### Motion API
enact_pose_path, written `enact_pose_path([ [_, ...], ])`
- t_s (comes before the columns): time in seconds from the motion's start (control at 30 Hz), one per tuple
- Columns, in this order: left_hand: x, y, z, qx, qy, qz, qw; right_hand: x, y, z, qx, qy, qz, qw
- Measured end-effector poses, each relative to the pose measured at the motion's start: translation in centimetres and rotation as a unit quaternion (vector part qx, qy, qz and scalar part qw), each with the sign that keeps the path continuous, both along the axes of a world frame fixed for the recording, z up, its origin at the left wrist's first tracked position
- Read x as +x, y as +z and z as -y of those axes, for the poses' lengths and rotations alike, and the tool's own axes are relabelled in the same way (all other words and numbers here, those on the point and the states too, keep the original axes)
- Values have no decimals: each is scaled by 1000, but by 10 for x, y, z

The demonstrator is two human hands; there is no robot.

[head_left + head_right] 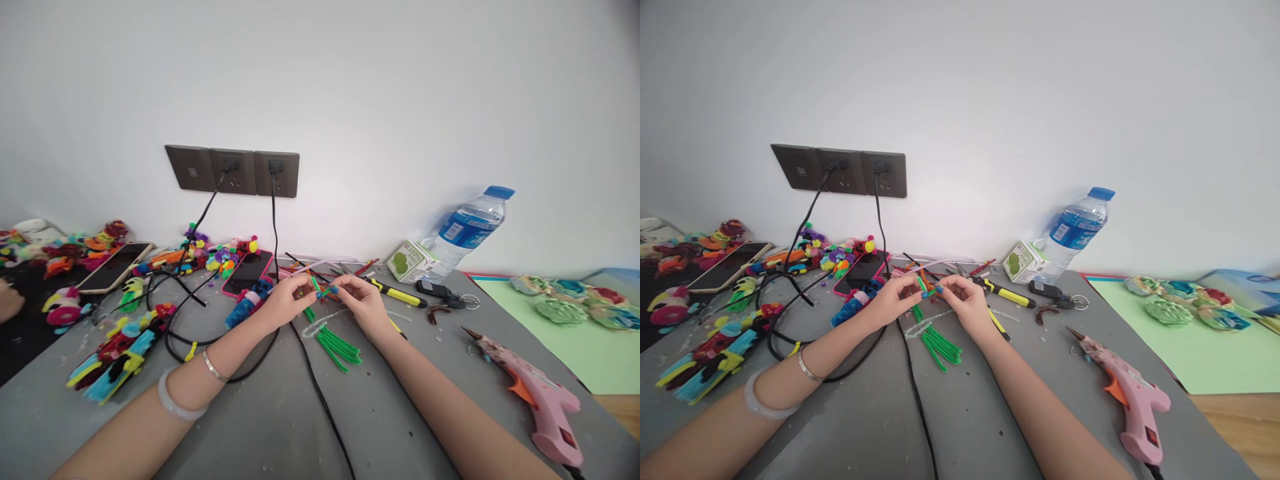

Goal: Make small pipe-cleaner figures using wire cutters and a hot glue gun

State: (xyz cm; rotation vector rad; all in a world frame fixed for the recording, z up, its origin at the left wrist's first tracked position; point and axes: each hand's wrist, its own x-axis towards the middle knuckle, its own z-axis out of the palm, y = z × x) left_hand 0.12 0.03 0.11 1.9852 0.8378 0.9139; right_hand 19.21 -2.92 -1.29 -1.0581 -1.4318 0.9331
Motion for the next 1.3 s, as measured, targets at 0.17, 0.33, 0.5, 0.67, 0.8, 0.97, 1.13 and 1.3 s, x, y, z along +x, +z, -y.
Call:
enact_pose_path([
  [0.17,-1,1,1,66,-38,-45,996,-3,0,1,24,25,-5,999],
  [0.33,0,1,1,72,-62,-61,994,-5,0,2,12,44,0,999],
  [0.5,2,-2,1,32,-37,-47,998,-4,2,2,0,34,-8,999],
  [0.67,2,-5,0,-5,16,27,999,-3,1,2,-9,31,-39,999],
  [0.8,2,-7,-2,4,33,42,999,-3,-1,1,-19,43,-51,998],
  [0.97,1,-6,-2,38,62,35,997,-3,-2,1,-26,54,-38,997],
  [1.13,0,-4,-2,77,67,32,994,-3,-2,1,-23,55,-33,998],
  [1.3,0,-6,-3,79,63,41,994,-4,-2,1,-18,55,-37,998],
])
